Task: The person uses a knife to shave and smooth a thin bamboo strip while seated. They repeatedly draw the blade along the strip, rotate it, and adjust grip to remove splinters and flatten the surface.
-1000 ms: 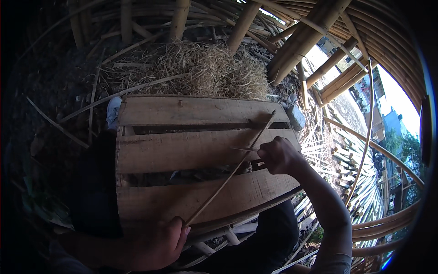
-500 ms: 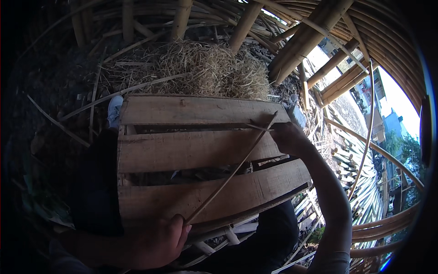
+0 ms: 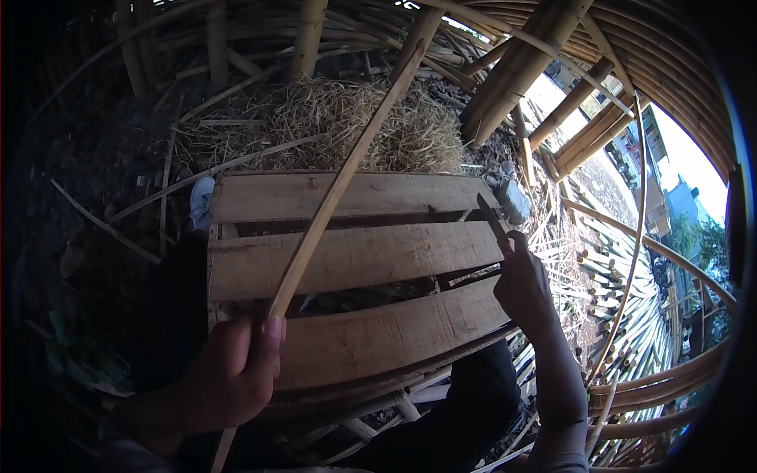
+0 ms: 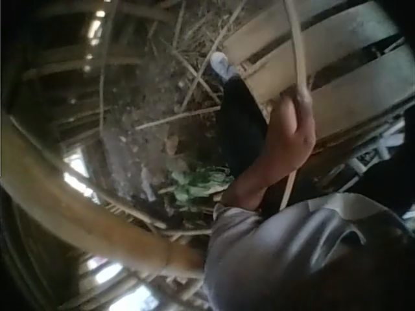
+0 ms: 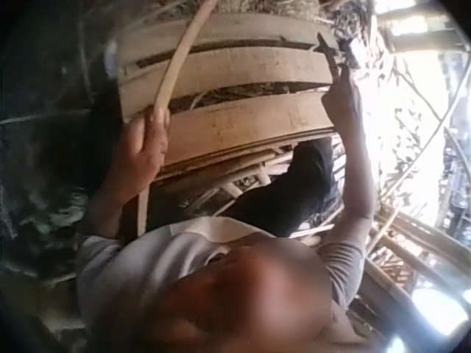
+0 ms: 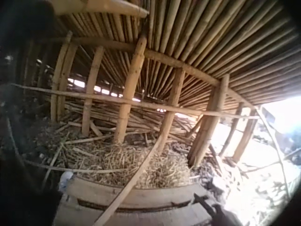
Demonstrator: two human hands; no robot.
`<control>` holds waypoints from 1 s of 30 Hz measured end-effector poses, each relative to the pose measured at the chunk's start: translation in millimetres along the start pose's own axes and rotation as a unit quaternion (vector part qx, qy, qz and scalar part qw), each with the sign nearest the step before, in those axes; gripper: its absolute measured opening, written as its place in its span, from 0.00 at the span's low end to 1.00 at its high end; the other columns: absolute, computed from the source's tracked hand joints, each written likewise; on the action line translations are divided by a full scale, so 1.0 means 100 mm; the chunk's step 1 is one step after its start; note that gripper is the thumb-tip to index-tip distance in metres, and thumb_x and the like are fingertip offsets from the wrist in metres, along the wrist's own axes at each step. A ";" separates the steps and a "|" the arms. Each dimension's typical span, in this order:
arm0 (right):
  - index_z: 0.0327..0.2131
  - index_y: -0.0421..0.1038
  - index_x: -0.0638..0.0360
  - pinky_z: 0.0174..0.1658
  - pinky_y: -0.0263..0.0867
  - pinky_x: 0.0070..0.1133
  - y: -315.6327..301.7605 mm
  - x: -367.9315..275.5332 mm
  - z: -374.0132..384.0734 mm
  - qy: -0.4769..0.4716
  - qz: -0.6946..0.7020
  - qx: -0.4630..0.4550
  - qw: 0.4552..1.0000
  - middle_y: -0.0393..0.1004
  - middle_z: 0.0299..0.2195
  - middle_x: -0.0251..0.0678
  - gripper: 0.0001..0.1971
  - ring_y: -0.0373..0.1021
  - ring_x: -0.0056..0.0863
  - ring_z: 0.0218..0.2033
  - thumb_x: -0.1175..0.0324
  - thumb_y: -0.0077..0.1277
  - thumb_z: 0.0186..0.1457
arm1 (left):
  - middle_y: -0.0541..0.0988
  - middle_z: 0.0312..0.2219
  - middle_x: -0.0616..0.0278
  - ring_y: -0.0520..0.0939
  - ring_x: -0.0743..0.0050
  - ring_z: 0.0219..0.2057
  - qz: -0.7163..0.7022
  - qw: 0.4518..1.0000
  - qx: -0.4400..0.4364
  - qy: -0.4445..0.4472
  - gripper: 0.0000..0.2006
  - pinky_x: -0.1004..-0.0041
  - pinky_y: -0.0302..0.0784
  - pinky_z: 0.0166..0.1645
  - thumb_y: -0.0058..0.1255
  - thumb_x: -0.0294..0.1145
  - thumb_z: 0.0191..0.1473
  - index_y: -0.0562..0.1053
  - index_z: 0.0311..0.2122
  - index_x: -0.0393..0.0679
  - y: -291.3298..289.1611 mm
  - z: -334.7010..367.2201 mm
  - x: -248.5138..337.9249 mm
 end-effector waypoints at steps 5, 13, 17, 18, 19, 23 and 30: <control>0.69 0.55 0.62 0.43 0.71 0.38 0.18 -0.61 -0.33 -0.167 -0.011 -0.157 0.973 0.67 0.38 0.49 0.35 0.71 0.47 0.38 0.84 0.45 0.57 | 0.64 0.19 0.73 0.62 0.90 0.18 -0.030 0.999 0.005 -0.024 0.17 0.81 0.62 0.22 0.33 0.47 0.74 0.66 0.41 0.43 -0.06 0.06 -0.05; 0.66 0.58 0.66 0.43 0.72 0.28 0.34 0.14 -0.16 -0.272 -0.140 -0.114 0.945 0.69 0.38 0.40 0.27 0.73 0.33 0.38 0.76 0.45 0.64 | 0.63 0.19 0.74 0.62 0.90 0.18 -0.005 0.997 -0.021 -0.074 0.17 0.80 0.63 0.22 0.33 0.48 0.74 0.65 0.40 0.44 -0.02 0.02 -0.03; 0.57 0.66 0.70 0.44 0.73 0.43 -0.41 2.38 -0.22 0.251 -0.275 -0.137 0.918 0.74 0.34 0.52 0.21 0.76 0.52 0.42 0.71 0.43 0.63 | 0.64 0.19 0.74 0.63 0.90 0.18 -0.017 0.998 -0.055 -0.039 0.17 0.80 0.64 0.22 0.33 0.46 0.74 0.66 0.40 0.43 0.03 0.03 -0.01; 0.62 0.61 0.73 0.45 0.73 0.43 -0.57 2.29 -0.30 0.167 -0.306 -0.181 0.920 0.73 0.38 0.56 0.26 0.75 0.55 0.44 0.76 0.44 0.60 | 0.64 0.19 0.74 0.63 0.90 0.17 -0.019 0.998 -0.048 -0.039 0.17 0.80 0.64 0.22 0.33 0.46 0.74 0.66 0.41 0.43 0.03 0.06 -0.02; 0.65 0.57 0.73 0.45 0.72 0.42 -0.47 1.95 -0.30 0.129 -0.345 -0.201 0.908 0.71 0.41 0.59 0.30 0.75 0.55 0.44 0.80 0.44 0.58 | 0.64 0.19 0.74 0.63 0.90 0.17 -0.013 0.998 -0.035 -0.048 0.17 0.80 0.64 0.21 0.33 0.46 0.74 0.66 0.41 0.43 0.03 0.04 -0.01; 0.68 0.52 0.71 0.43 0.73 0.35 -0.15 0.35 -0.30 -0.135 -0.145 -0.169 0.965 0.65 0.40 0.50 0.36 0.72 0.47 0.37 0.86 0.43 0.54 | 0.64 0.19 0.74 0.62 0.89 0.17 -0.017 0.997 -0.027 -0.069 0.17 0.79 0.63 0.21 0.33 0.46 0.74 0.66 0.42 0.43 0.06 0.09 -0.05; 0.68 0.52 0.71 0.39 0.72 0.25 0.45 -0.82 -0.40 -0.368 -0.198 -0.071 0.906 0.64 0.37 0.39 0.32 0.70 0.28 0.37 0.74 0.46 0.63 | 0.63 0.20 0.74 0.61 0.90 0.17 -0.036 0.995 -0.009 -0.097 0.17 0.80 0.62 0.21 0.33 0.47 0.74 0.66 0.41 0.43 0.07 0.12 0.06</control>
Point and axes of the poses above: each hand's wrist, its own z-axis towards the middle knuckle, its own y-axis out of the palm, x = y × z, the point moved 3 cm from there along z, towards the middle knuckle
